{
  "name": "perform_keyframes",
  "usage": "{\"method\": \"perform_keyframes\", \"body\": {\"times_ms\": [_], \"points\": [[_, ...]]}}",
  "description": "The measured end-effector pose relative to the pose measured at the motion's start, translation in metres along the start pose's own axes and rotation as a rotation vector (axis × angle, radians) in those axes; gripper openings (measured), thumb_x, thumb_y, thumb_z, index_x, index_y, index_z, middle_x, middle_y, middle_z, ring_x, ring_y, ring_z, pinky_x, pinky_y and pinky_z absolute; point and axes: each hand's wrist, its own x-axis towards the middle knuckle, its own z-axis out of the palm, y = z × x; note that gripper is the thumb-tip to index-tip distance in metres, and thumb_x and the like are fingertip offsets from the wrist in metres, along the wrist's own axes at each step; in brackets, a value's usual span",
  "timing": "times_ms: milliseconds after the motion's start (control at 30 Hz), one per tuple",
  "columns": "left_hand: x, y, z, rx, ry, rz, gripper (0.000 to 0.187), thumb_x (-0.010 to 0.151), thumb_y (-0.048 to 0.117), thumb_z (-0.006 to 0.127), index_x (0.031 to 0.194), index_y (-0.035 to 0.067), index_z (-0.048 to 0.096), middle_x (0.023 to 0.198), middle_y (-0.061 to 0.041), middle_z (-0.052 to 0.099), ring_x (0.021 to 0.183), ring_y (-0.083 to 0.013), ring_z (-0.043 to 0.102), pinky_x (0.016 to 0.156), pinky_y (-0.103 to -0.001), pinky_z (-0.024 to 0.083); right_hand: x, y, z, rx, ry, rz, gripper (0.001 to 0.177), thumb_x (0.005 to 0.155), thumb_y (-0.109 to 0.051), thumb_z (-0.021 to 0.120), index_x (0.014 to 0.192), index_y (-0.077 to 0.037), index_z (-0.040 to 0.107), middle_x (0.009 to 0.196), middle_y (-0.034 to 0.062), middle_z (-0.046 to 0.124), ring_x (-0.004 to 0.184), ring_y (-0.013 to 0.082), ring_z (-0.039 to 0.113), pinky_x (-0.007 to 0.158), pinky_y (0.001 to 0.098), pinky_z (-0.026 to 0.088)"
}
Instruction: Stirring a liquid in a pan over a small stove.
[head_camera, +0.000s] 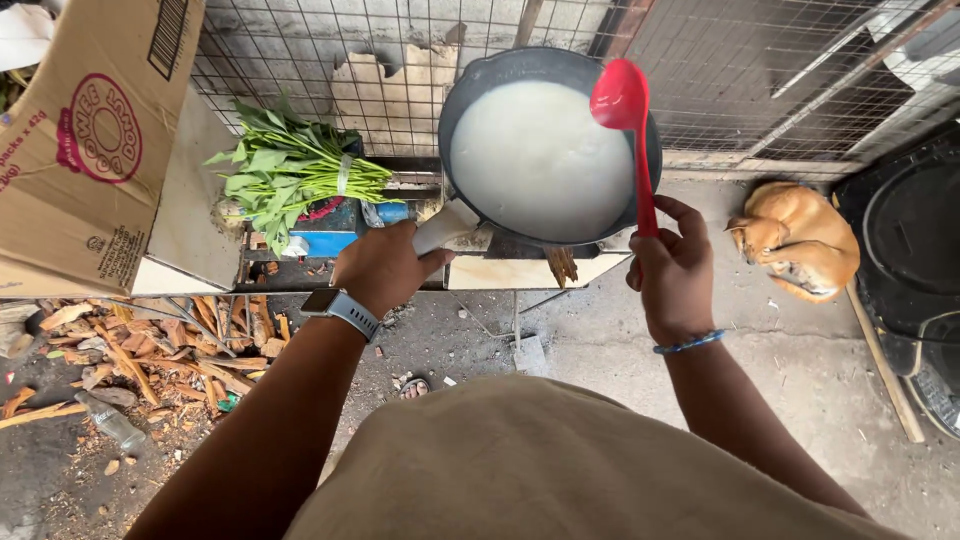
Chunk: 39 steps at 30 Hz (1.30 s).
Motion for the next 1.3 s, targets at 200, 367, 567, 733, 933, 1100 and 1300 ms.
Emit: {"method": "perform_keyframes", "body": {"times_ms": [200,367,567,733,933,1100,1300], "points": [[-0.001,0.002,0.001,0.001,-0.003,-0.02,0.057,0.089,0.063,0.065,0.109,0.009,0.067,0.1,-0.016,0.075,0.094,-0.0367,0.073,0.081,-0.052,0.058,-0.017,-0.002,0.001,-0.116,-0.043,-0.112,0.052,0.09,0.006,0.054,0.142,0.002,0.047,0.078,0.0071,0.061,0.054,0.0078,0.052,0.047,0.0242,0.042],[-0.001,0.001,0.002,0.026,0.012,-0.02,0.057,0.089,0.063,0.065,0.108,0.009,0.068,0.102,-0.016,0.074,0.096,-0.0373,0.072,0.082,-0.053,0.057,-0.022,0.003,-0.002,-0.1,-0.052,-0.089,0.053,0.089,0.007,0.054,0.141,0.002,0.047,0.078,0.0068,0.063,0.054,0.0074,0.052,0.046,0.0239,0.043],[-0.002,0.007,-0.003,0.018,-0.044,-0.066,0.06,0.09,0.065,0.062,0.111,0.009,0.066,0.1,-0.013,0.075,0.094,-0.0327,0.074,0.081,-0.05,0.058,-0.027,0.005,-0.006,-0.091,0.003,-0.075,0.049,0.09,0.007,0.053,0.139,0.003,0.046,0.077,0.0089,0.063,0.051,0.008,0.051,0.044,0.0252,0.041],[-0.004,0.006,-0.003,0.035,-0.028,-0.048,0.06,0.092,0.065,0.061,0.11,0.008,0.067,0.1,-0.013,0.075,0.095,-0.033,0.073,0.082,-0.05,0.058,-0.03,0.003,-0.007,-0.114,-0.024,-0.021,0.05,0.089,0.007,0.053,0.138,0.002,0.047,0.077,0.0091,0.064,0.05,0.0087,0.052,0.043,0.0251,0.042],[-0.004,0.007,-0.005,0.038,-0.051,-0.053,0.06,0.093,0.064,0.061,0.111,0.007,0.066,0.101,-0.015,0.075,0.096,-0.0329,0.074,0.083,-0.049,0.058,-0.035,0.0,-0.005,-0.076,-0.126,0.034,0.054,0.088,0.0,0.052,0.14,-0.011,0.045,0.091,0.0108,0.064,0.06,0.0114,0.059,0.05,0.0267,0.049],[-0.003,0.008,-0.006,0.013,-0.064,-0.059,0.058,0.093,0.062,0.061,0.112,0.007,0.065,0.102,-0.015,0.075,0.097,-0.0335,0.074,0.085,-0.05,0.058,-0.033,0.009,-0.009,-0.056,-0.322,-0.128,0.024,0.098,-0.012,0.06,0.12,-0.008,0.051,0.104,0.0056,0.06,0.081,0.0131,0.064,0.061,0.0263,0.054],[0.0,0.003,-0.001,0.014,-0.037,-0.049,0.057,0.092,0.061,0.063,0.112,0.008,0.066,0.104,-0.016,0.074,0.099,-0.0357,0.073,0.086,-0.051,0.057,-0.028,0.014,-0.005,-0.167,-0.277,-0.327,0.037,0.094,-0.02,0.076,0.115,-0.01,0.047,0.103,0.0038,0.058,0.087,0.0098,0.06,0.065,0.0238,0.055]]}}
